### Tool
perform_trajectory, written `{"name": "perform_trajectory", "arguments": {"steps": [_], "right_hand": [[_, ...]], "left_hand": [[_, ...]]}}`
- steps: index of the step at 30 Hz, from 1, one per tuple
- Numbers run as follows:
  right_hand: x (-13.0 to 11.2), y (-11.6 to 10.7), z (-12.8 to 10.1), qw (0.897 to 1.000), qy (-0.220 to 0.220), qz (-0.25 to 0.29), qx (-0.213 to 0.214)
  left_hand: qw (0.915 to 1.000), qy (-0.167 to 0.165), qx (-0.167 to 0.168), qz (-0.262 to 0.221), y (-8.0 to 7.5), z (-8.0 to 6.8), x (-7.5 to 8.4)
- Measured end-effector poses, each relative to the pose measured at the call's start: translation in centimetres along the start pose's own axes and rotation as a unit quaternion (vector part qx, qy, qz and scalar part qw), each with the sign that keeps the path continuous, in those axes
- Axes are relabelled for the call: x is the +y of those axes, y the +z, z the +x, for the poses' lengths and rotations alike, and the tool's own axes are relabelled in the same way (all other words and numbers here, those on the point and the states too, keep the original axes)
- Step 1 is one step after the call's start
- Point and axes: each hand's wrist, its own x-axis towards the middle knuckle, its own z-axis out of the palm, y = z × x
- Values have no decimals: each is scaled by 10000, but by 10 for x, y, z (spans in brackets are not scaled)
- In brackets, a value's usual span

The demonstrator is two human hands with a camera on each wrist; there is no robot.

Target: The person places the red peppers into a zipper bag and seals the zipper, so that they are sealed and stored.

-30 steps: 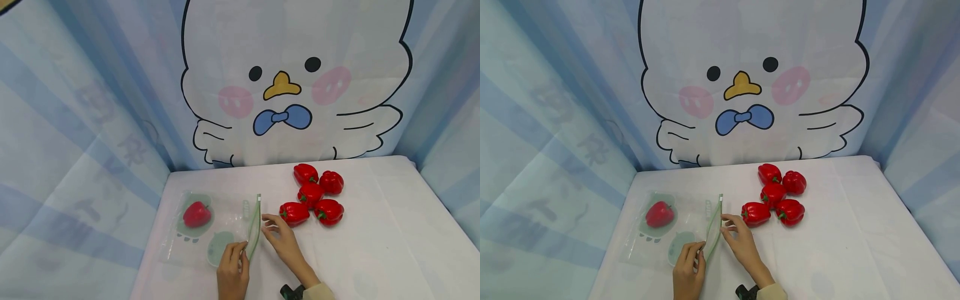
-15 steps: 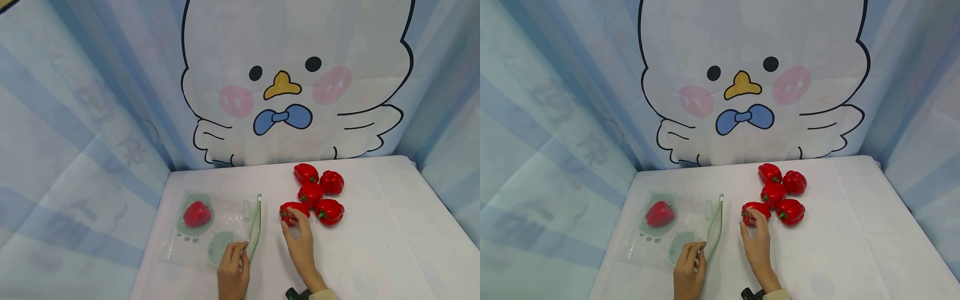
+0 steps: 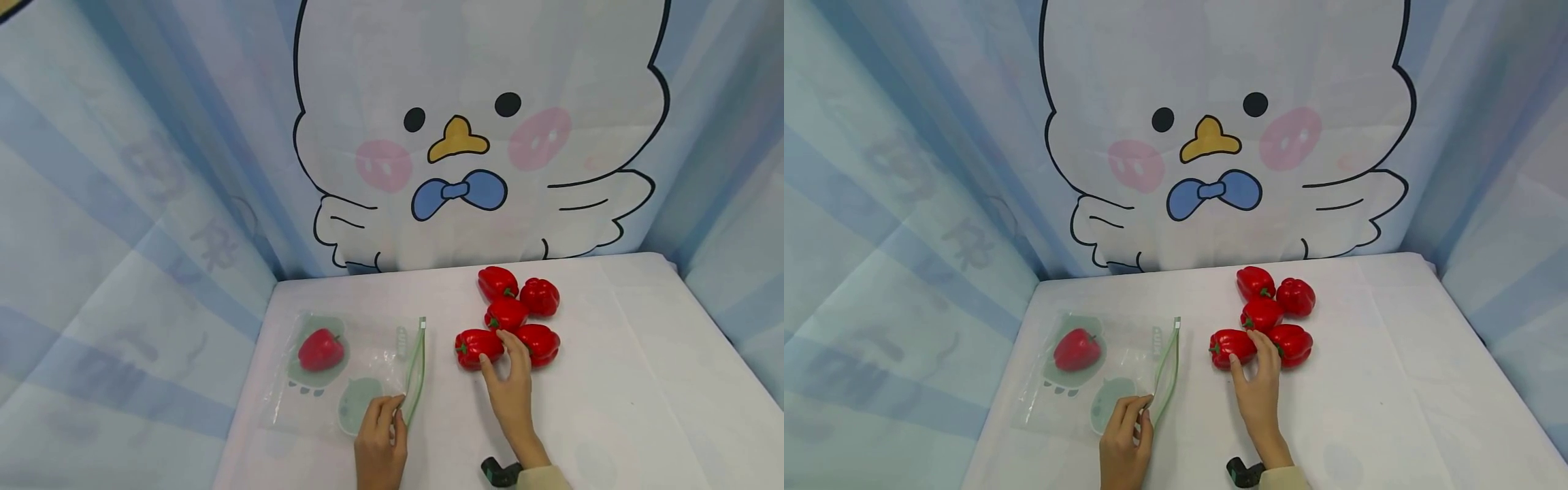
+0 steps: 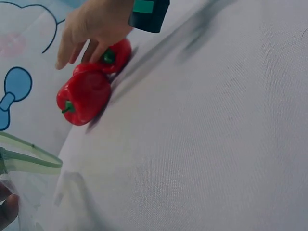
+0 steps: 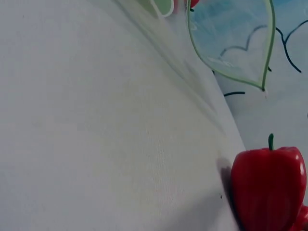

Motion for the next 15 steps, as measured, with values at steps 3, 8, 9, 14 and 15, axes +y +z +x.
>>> {"name": "perform_trajectory", "arguments": {"steps": [3,8,9,14,15], "right_hand": [[3,-4,3,9988,230,-212,-366],[9,-5,4,9945,470,-438,-827],[10,-5,4,9937,500,-458,-897],[14,-3,4,9899,593,-526,-1179],[15,-3,4,9894,593,-520,-1217]], "left_hand": [[10000,-38,-28,27,0,0,0],[9999,-72,-72,51,0,0,1],[9999,-64,-72,48,0,0,1],[10000,-10,-64,34,1,0,0],[10000,-5,-56,32,2,-1,-1]]}}
